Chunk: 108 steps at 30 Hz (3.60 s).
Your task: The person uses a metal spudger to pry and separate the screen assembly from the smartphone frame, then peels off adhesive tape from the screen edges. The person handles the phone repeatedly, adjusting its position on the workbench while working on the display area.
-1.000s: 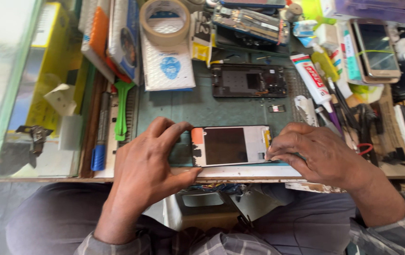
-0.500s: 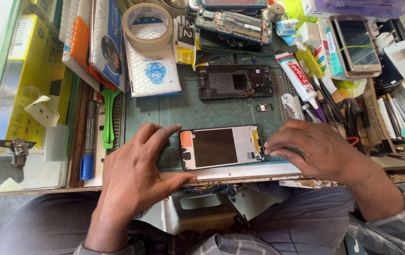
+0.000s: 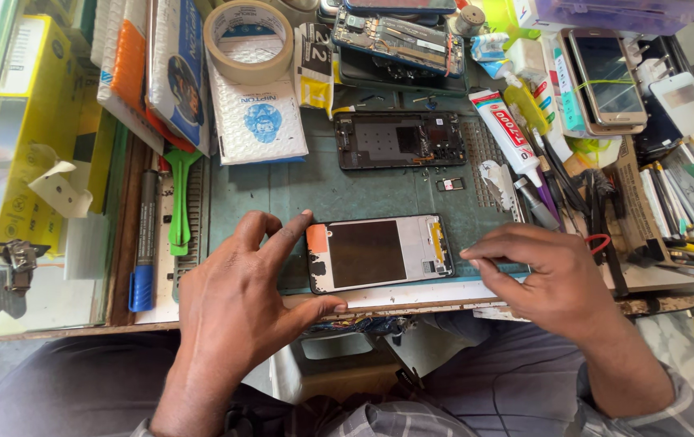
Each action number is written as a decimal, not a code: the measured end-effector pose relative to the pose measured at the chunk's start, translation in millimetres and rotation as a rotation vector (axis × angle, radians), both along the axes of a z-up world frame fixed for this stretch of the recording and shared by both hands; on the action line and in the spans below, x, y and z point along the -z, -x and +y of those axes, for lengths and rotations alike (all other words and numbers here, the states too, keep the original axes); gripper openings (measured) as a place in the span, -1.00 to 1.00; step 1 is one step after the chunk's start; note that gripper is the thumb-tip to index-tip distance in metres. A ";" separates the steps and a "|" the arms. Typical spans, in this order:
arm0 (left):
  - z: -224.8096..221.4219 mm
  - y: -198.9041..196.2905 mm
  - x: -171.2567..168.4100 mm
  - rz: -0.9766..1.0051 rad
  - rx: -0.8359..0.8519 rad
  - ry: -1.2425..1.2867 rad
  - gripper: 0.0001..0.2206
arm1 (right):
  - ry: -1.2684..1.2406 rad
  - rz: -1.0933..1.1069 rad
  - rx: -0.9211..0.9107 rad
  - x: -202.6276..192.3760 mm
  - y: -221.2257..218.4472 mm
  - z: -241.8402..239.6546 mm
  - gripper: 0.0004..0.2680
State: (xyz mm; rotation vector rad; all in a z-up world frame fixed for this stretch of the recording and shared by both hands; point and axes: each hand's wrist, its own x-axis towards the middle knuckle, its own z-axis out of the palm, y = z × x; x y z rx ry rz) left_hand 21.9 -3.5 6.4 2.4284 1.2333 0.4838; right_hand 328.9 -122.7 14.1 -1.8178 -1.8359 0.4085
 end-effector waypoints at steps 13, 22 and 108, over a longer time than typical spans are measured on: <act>-1.9 0.5 4.3 -0.040 -0.031 0.014 -0.22 | -0.035 -0.140 0.033 1.8 14.2 12.4 -0.68; -1.0 -0.2 2.1 0.001 -0.051 0.048 -0.23 | 0.012 -0.229 -0.036 -5.8 17.9 34.0 -0.73; -3.9 -8.0 3.2 0.104 -0.101 0.030 -0.19 | -0.450 -0.034 0.252 46.7 32.1 5.0 -0.85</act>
